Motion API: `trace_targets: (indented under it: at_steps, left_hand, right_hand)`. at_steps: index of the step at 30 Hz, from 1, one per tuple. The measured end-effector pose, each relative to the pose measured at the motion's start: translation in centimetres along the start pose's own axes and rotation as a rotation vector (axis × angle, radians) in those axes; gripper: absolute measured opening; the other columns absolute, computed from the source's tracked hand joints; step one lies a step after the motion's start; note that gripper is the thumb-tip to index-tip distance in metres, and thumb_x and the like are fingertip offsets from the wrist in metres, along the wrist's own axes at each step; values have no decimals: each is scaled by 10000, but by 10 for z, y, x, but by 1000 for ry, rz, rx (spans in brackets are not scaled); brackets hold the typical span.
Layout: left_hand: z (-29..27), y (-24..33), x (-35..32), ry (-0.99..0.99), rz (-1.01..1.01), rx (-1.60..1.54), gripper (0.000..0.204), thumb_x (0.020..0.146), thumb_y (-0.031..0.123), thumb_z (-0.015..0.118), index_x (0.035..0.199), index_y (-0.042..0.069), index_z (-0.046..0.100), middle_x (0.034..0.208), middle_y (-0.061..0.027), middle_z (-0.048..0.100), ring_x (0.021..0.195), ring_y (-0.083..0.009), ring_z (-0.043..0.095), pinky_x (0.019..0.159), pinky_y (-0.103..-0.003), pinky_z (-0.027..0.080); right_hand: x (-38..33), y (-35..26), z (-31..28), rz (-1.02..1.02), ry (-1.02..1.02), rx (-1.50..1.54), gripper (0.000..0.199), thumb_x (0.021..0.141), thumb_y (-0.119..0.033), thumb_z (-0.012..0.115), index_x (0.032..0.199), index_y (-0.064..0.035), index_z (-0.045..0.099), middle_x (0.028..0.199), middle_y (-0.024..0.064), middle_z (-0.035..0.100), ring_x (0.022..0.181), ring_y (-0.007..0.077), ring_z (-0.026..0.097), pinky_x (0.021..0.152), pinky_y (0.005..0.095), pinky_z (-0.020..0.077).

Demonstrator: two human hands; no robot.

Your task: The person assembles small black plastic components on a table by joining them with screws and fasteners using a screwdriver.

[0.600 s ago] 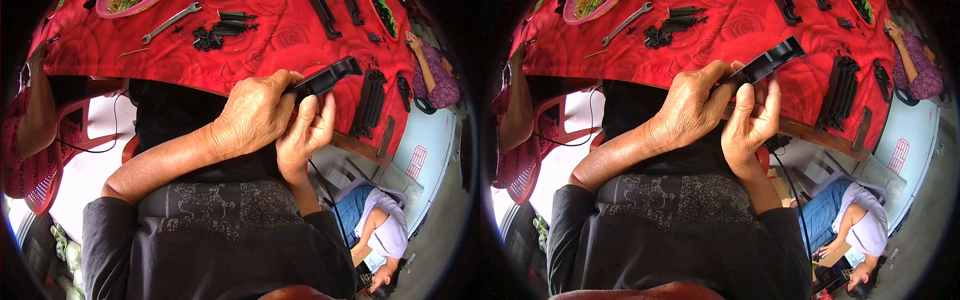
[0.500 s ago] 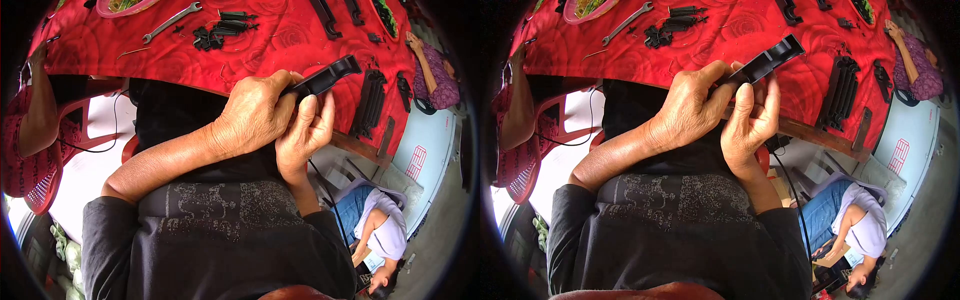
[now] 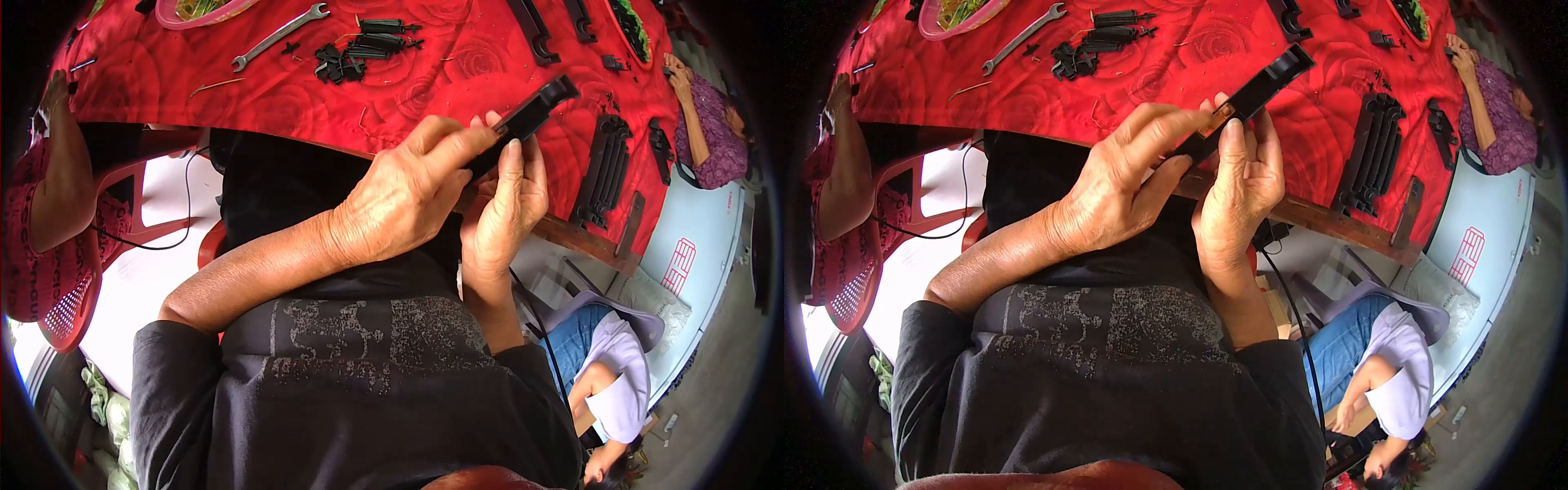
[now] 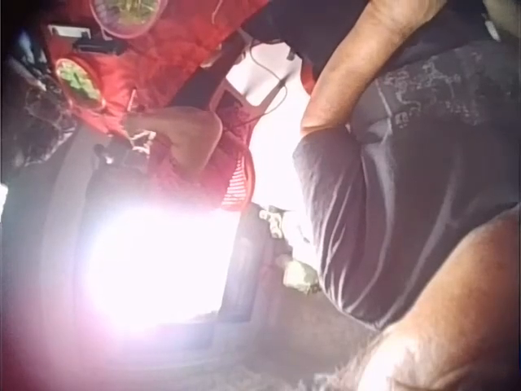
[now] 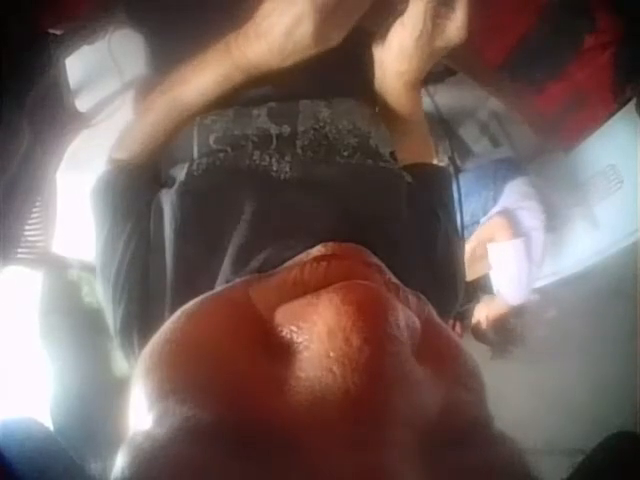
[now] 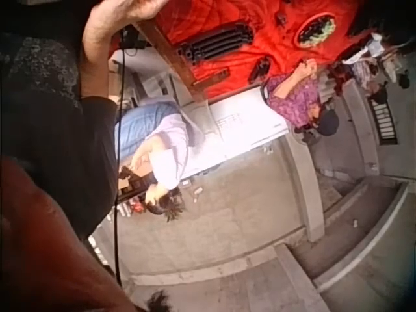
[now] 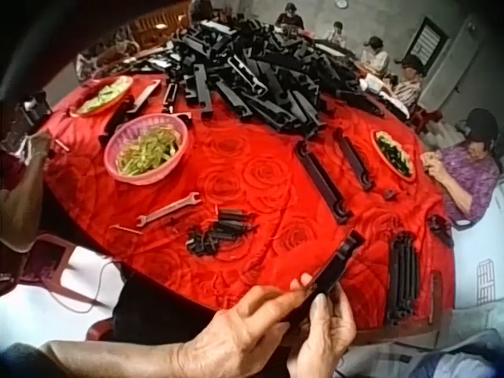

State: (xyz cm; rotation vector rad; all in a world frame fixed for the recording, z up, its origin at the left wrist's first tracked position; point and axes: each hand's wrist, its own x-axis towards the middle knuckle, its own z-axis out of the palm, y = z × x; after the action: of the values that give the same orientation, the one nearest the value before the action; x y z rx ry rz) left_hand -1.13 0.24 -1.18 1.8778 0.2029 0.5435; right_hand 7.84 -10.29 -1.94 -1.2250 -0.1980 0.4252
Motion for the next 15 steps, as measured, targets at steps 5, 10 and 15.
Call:
trace_targets:
  at_steps: [5, 10, 15]
  left_hand:
    - [3, 3, -7, -130, -75, 108, 534, 870, -68, 586, 1386, 49, 510, 1181, -173, 529, 880, -320, 671, 735, -388, 581]
    - [9, 2, -8, -66, -26, 114, 527, 869, -77, 556, 1385, 15, 494, 1218, -203, 483, 847, -329, 664, 716, -399, 577]
    - [7, 2, -6, -104, -76, 126, 527, 857, -74, 553, 1376, -1, 491, 1203, -210, 484, 826, -348, 662, 704, -408, 576]
  right_hand:
    - [-1, 1, 0, 47, 13, 22, 403, 1004, -61, 560, 1349, 108, 440, 1123, 153, 673, 1036, 209, 666, 942, 313, 526]
    - [-2, 2, -1, 45, 7, -22, 343, 1023, -107, 532, 1305, 85, 495, 1155, 152, 662, 1051, 216, 660, 924, 321, 537]
    - [-4, 4, -1, 76, 3, -44, 303, 1042, -144, 501, 1256, 65, 556, 1183, 155, 657, 1049, 222, 657, 907, 320, 540]
